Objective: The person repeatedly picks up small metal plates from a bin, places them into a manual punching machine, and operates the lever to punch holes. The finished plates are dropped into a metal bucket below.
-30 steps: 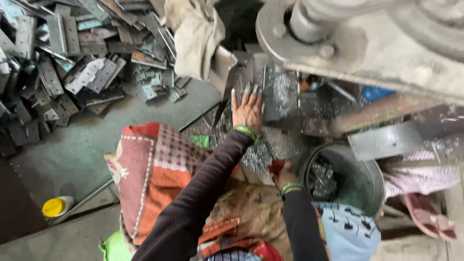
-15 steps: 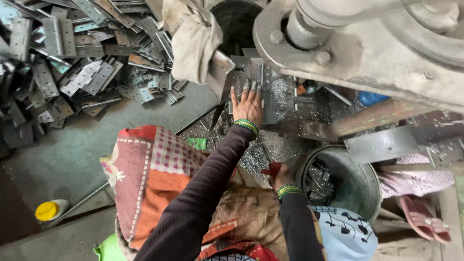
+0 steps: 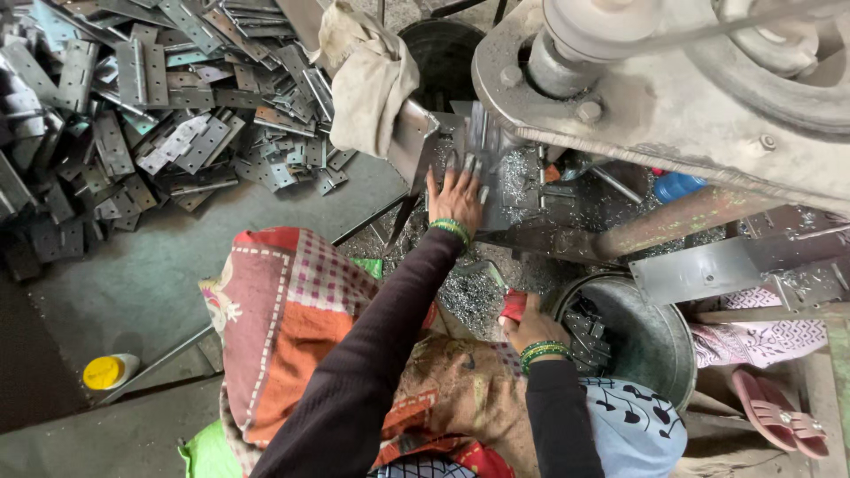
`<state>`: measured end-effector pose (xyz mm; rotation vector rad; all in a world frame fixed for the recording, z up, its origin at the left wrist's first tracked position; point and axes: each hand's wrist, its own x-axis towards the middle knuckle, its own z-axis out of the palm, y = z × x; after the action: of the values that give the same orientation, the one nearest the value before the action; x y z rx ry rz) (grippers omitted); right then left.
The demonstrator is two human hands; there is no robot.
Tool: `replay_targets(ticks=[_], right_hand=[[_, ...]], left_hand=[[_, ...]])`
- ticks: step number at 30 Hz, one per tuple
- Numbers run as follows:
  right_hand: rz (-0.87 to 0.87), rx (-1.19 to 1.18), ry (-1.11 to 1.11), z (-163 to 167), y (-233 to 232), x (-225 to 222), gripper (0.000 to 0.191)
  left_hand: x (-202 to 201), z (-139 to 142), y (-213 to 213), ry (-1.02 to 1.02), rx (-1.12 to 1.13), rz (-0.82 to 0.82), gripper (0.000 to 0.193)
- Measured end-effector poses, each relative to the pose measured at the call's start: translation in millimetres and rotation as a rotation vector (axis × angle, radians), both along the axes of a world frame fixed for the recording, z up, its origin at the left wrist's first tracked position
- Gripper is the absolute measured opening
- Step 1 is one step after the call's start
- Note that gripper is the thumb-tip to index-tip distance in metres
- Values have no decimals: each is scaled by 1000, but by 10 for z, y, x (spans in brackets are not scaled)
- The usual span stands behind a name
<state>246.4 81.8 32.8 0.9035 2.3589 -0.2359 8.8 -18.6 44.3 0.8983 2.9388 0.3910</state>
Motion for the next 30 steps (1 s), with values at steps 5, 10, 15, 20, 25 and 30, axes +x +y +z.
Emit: replay_targets(ticks=[5,10,15,20,25,30], right_hand=[[-38,-14,218,-464,39,209,76],[-33,-125,216,-1155,313,235,77],[-78,-164,160,-1284,396,201,79],[-87,-148,159,-1079,293,166,85],[-93,-139,151,-891,204,153,79],[-106,-165,139,-941,225,169,78]], left_hand=[[-58,-86,-48,109,63,-47,62],[-136,-98,-827,29,171,-388,50],[-581,153,-1560,-426,99,-173,39],[-973,162,-1953,13,-44,292,45],[-1126,62,-1756,2,-239,379,69],[-1159,12,-1698,31,-351,389,40]])
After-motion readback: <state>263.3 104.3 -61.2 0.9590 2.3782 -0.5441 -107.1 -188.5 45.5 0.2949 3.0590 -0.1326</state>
